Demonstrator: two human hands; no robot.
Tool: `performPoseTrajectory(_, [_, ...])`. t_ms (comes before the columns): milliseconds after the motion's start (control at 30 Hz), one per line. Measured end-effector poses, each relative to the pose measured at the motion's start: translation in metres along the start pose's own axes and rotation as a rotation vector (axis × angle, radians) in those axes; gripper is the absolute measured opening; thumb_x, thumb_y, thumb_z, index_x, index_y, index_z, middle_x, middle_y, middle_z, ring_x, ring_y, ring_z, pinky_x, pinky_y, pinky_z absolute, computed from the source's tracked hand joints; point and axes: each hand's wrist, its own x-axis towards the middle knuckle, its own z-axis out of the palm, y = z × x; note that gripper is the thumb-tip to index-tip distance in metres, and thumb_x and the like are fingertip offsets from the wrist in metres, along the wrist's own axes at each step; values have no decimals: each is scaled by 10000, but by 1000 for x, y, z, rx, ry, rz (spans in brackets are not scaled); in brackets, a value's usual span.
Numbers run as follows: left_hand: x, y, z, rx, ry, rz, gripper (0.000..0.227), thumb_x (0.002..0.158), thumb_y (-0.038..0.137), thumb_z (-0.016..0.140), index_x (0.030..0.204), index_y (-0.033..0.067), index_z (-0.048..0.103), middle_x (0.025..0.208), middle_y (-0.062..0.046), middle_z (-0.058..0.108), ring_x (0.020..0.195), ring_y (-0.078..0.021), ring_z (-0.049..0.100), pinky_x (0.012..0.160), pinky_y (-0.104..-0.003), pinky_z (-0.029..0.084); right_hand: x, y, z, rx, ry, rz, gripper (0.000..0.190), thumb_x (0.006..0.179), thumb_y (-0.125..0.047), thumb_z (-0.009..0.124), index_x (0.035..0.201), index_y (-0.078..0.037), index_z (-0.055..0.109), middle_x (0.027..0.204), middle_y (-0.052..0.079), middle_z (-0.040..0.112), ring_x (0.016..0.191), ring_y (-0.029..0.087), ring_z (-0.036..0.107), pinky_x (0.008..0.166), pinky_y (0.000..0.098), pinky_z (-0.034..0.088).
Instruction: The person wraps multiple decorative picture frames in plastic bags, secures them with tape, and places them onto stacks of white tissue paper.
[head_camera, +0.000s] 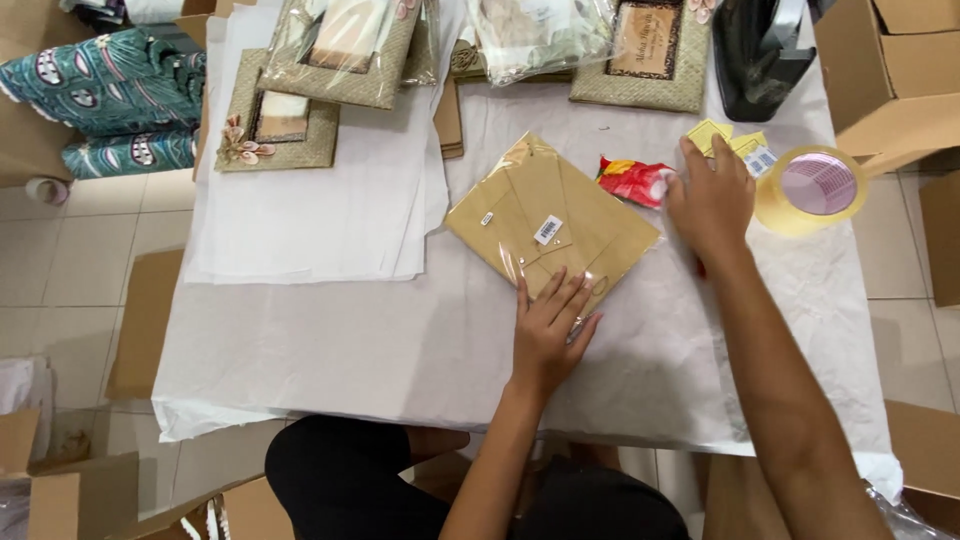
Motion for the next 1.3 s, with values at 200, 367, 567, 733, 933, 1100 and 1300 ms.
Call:
performPoseTrajectory(200, [-3,-1,3,13,49,18,329,895,218,803,1211,148,747,1278,-64,738,1315,-282,626,1241,-606,217,11,34,43,-122,-113,-17,453,1179,-375,435,1497,-137,653,1554,244,555,1460,405,471,1199,623,157])
performPoseTrajectory(367, [-4,-1,4,24,82,25,290,902,224,794,1183,161,762,1263,-56,745,1302,-275,634,1235,-598,242,5,29,31,-20,-62,-54,568,1234,-405,350,1483,22,629,1490,284,597,1444,414,493,1226,602,72])
performPoseTrajectory(567, [5,9,-9,17,108,118,210,924,59,796,1130,52,754,1243,-120,742,1256,-327,682,1198,-654,310,-8,19,6,23,522,-268,217,978,32,737,1146,-94,793,1115,48,793,1021,242,718,896,378,467])
performPoseTrajectory(733, [6,10,-9,55,114,131,189,930,60,792,1115,53,753,1231,-121,748,1248,-314,685,1187,-664,317,-56,-17,-17,161,477,-205,300,1016,61,728,1286,-70,729,851,37,590,806,246,549,760,385,454])
performPoseTrajectory(933, [3,5,4,22,137,38,253,916,176,783,1165,135,774,1233,-100,749,1264,-314,650,1199,-664,253,-131,-60,-39,434,468,-66,233,910,139,785,947,-91,780,1115,70,654,928,262,567,757,346,469])
performPoseTrajectory(1100, [5,6,5,35,159,51,230,931,179,772,1159,145,774,1226,-79,757,1267,-281,654,1205,-652,250,-168,-82,-44,654,321,283,170,972,73,693,1032,-74,753,1028,70,583,873,189,578,755,284,477])
performPoseTrajectory(1300, [7,10,3,9,176,58,228,941,156,763,1167,122,769,1218,-97,755,1261,-303,653,1197,-679,229,-170,-106,-58,872,105,533,216,974,12,611,1150,-28,729,896,120,674,787,142,612,750,287,517])
